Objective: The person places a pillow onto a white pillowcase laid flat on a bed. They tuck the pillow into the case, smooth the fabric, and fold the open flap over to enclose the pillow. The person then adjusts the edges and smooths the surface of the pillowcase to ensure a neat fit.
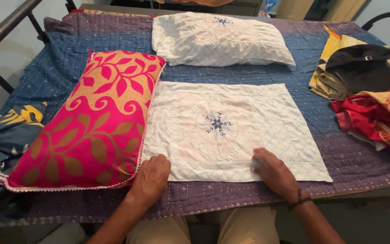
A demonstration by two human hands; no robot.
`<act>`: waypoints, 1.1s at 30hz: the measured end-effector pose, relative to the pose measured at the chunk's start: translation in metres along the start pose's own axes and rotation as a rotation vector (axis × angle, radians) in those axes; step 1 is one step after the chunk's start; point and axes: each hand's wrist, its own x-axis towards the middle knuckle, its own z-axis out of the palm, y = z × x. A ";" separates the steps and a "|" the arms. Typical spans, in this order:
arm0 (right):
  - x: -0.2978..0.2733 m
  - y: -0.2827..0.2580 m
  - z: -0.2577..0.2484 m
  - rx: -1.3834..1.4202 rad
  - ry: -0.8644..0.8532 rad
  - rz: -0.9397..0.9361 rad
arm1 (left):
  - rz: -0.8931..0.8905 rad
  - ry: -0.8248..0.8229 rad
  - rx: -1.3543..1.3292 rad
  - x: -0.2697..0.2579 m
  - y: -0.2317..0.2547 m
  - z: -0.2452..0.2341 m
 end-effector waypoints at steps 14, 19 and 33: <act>0.001 -0.010 -0.011 0.077 -0.051 0.084 | 0.114 0.062 -0.196 0.017 0.011 0.006; 0.005 -0.038 -0.017 0.050 -0.139 0.068 | 0.020 0.219 -0.315 0.029 0.023 -0.020; 0.037 0.037 -0.100 -0.551 0.332 0.224 | 0.057 0.167 -0.501 0.099 0.058 -0.094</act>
